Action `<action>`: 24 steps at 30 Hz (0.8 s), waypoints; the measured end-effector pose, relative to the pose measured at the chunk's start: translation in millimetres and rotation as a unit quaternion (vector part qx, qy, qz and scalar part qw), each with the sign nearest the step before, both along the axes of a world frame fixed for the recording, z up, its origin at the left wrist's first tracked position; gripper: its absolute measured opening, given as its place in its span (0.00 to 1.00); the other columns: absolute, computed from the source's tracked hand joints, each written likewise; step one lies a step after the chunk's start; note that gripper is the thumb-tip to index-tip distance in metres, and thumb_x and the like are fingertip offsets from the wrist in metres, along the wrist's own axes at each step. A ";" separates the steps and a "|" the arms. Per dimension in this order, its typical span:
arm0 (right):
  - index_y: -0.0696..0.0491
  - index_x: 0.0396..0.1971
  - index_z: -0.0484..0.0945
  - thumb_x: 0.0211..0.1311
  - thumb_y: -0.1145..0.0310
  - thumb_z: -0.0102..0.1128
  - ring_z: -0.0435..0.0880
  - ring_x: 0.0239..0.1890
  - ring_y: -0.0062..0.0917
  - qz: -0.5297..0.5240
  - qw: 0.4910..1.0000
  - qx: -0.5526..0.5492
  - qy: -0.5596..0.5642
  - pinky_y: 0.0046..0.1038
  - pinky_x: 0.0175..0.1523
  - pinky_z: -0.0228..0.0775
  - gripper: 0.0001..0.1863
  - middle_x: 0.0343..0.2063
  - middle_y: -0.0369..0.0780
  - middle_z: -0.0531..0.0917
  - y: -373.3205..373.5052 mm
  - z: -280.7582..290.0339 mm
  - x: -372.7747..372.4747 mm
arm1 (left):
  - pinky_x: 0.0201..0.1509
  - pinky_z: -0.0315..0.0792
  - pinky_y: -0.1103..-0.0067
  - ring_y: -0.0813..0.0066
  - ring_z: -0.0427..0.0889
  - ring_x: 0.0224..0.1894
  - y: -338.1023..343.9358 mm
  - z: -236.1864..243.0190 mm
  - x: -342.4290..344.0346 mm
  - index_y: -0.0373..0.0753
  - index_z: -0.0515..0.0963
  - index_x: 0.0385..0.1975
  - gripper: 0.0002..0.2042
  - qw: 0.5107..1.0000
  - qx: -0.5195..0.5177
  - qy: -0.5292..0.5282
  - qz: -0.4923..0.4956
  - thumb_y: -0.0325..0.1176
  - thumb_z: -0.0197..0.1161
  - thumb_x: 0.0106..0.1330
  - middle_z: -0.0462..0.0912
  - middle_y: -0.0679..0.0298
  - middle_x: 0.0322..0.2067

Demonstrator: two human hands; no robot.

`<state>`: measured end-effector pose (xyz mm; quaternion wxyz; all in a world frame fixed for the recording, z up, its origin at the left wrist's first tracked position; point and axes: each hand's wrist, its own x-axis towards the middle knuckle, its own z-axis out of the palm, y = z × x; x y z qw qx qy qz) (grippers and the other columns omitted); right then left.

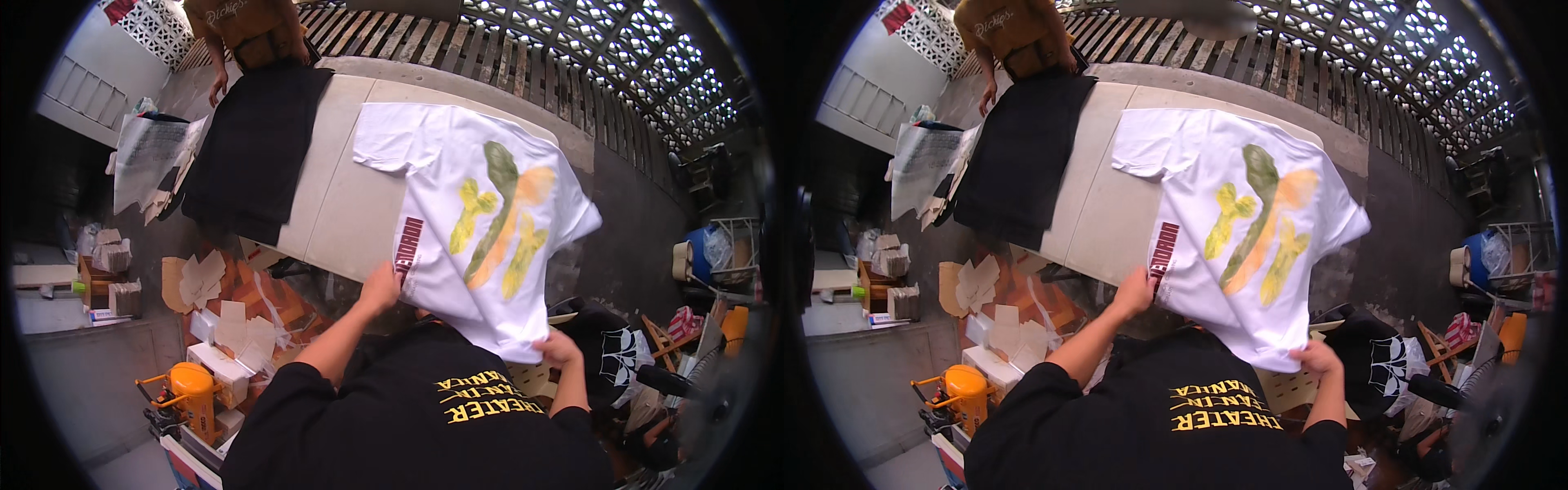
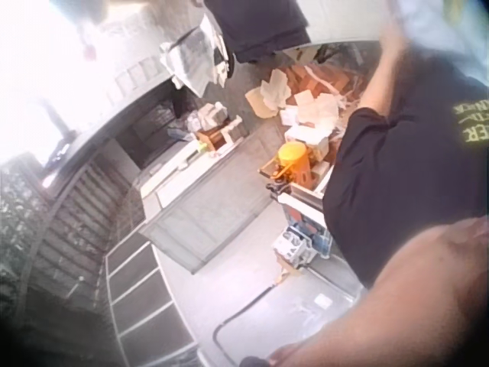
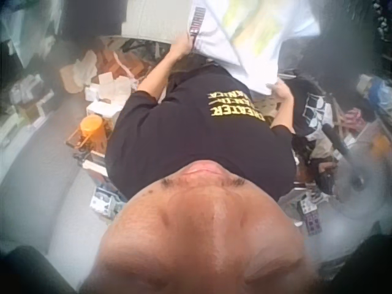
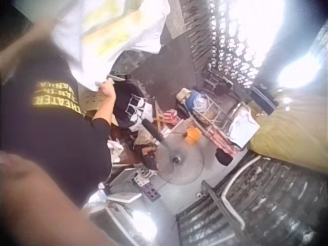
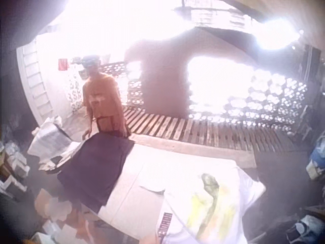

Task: The person prepares and aligns a shirt on a heat press, adjusts the control panel, and سپس cuts a graphic design from a sheet using scissors before placing it on a different shirt.

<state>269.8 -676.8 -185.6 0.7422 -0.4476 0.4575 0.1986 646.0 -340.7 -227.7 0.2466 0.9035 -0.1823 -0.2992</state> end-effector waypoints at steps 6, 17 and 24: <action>0.56 0.49 0.78 0.71 0.62 0.55 0.86 0.44 0.35 -0.355 0.857 -0.123 -0.353 0.41 0.53 0.79 0.15 0.44 0.44 0.85 -164.7 69.4 124.9 | 0.18 0.70 0.77 0.76 0.75 0.17 -130.5 128.9 166.0 0.40 0.56 0.71 0.34 0.896 -0.329 0.219 0.202 0.35 0.62 0.66 0.78 0.61 0.24; 0.63 0.61 0.69 0.70 0.56 0.56 0.75 0.61 0.41 -0.265 0.762 -0.152 -0.571 0.46 0.66 0.63 0.29 0.58 0.48 0.77 -130.6 211.5 133.5 | 0.34 0.81 0.67 0.68 0.82 0.34 -102.0 256.2 231.5 0.32 0.29 0.72 0.45 0.657 -0.631 0.137 0.389 0.26 0.60 0.70 0.73 0.48 0.47; 0.61 0.60 0.70 0.71 0.48 0.50 0.77 0.58 0.43 -0.150 0.656 -0.258 -0.694 0.48 0.64 0.63 0.31 0.54 0.51 0.78 -70.0 288.0 94.3 | 0.37 0.82 0.77 0.72 0.85 0.33 -38.0 320.4 163.4 0.35 0.71 0.61 0.17 0.653 -0.730 0.118 0.164 0.28 0.52 0.74 0.82 0.60 0.36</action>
